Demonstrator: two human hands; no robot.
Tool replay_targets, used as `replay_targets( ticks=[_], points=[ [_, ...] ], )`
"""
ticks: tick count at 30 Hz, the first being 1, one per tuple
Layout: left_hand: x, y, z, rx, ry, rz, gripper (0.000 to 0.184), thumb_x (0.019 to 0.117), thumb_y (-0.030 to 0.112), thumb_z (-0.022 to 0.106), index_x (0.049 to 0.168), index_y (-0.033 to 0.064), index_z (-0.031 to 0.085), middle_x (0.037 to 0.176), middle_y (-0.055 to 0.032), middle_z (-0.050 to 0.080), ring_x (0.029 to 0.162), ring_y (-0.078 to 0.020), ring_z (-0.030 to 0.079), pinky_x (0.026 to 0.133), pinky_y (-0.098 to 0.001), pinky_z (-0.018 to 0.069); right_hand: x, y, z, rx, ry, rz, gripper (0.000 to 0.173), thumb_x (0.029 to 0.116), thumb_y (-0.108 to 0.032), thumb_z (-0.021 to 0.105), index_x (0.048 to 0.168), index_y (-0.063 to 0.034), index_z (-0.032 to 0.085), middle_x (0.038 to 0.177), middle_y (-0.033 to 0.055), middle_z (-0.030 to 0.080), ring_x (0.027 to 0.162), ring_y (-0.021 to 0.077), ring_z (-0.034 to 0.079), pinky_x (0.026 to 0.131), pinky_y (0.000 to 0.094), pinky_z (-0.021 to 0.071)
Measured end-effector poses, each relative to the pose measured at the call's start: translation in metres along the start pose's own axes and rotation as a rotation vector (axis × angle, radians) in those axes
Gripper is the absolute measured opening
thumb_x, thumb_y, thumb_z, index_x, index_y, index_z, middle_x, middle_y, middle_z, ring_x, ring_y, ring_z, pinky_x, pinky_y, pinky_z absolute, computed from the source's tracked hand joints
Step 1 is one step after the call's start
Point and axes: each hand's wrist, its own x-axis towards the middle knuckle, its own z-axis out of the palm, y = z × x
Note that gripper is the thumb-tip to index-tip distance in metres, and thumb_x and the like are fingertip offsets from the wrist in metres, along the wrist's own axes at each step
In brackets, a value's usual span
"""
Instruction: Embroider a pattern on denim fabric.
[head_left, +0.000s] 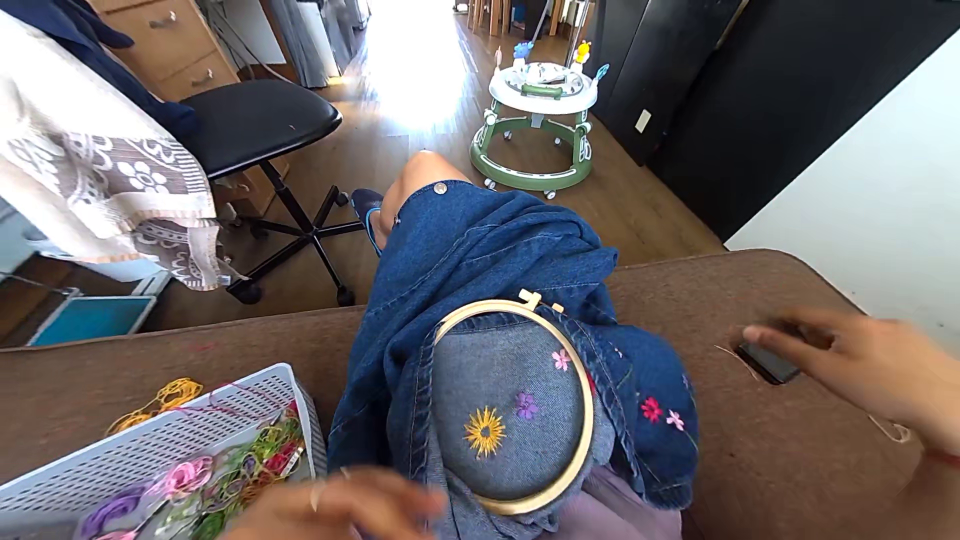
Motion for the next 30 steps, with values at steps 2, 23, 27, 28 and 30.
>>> replay_targets(
  ticks=[2,23,27,28,30],
  points=[
    [0.000,-0.011,-0.009,0.180,0.323,-0.067,0.031,0.0964,0.051,0.065,0.119,0.0294,0.069,0.124,0.0105,0.069,0.118,-0.0083,0.065,0.097,-0.0292,0.0566,0.021,0.031,0.024,0.065,-0.272,0.192,0.034,0.1010,-0.031,0.067,0.114,-0.0005,0.073,0.088,0.0213,0.070,0.076,0.0337,0.065,0.074,0.0581,0.0517],
    [0.035,0.042,0.010,0.817,0.507,-0.044,0.077,0.0877,0.017,0.080,0.151,0.0135,0.036,0.148,-0.0137,0.053,0.124,-0.0127,0.060,0.098,-0.0300,0.0541,-0.026,-0.175,-0.002,0.625,0.213,-0.853,0.014,0.1006,-0.029,0.060,0.098,-0.0210,0.072,0.071,-0.0126,0.064,0.054,-0.0037,0.058,0.046,0.0146,0.0516],
    [0.067,0.041,-0.038,1.191,0.663,0.567,0.026,0.0982,0.027,0.067,0.123,0.0223,0.061,0.120,0.0124,0.067,0.115,-0.0028,0.063,0.102,-0.0249,0.0516,-0.024,-0.192,-0.043,0.698,0.753,-1.093,0.017,0.0988,-0.010,0.056,0.103,-0.0119,0.073,0.106,-0.0068,0.071,0.098,0.0019,0.068,0.086,0.0195,0.0589],
    [0.078,0.036,-0.044,1.275,0.654,0.711,0.008,0.1019,0.023,0.061,0.109,0.0210,0.062,0.114,0.0114,0.066,0.116,-0.0050,0.060,0.105,-0.0273,0.0472,-0.017,-0.195,-0.044,0.672,0.870,-1.144,0.017,0.0980,-0.008,0.055,0.100,-0.0091,0.071,0.112,-0.0025,0.071,0.109,0.0061,0.067,0.094,0.0229,0.0575],
    [0.098,0.014,-0.043,1.366,0.681,0.856,0.008,0.1030,0.018,0.061,0.095,0.0191,0.060,0.106,0.0077,0.065,0.112,-0.0083,0.059,0.106,-0.0294,0.0435,0.005,-0.193,-0.033,0.597,1.008,-1.168,0.016,0.0949,-0.005,0.053,0.092,-0.0068,0.068,0.115,0.0022,0.070,0.114,0.0087,0.065,0.097,0.0232,0.0551]
  ],
)
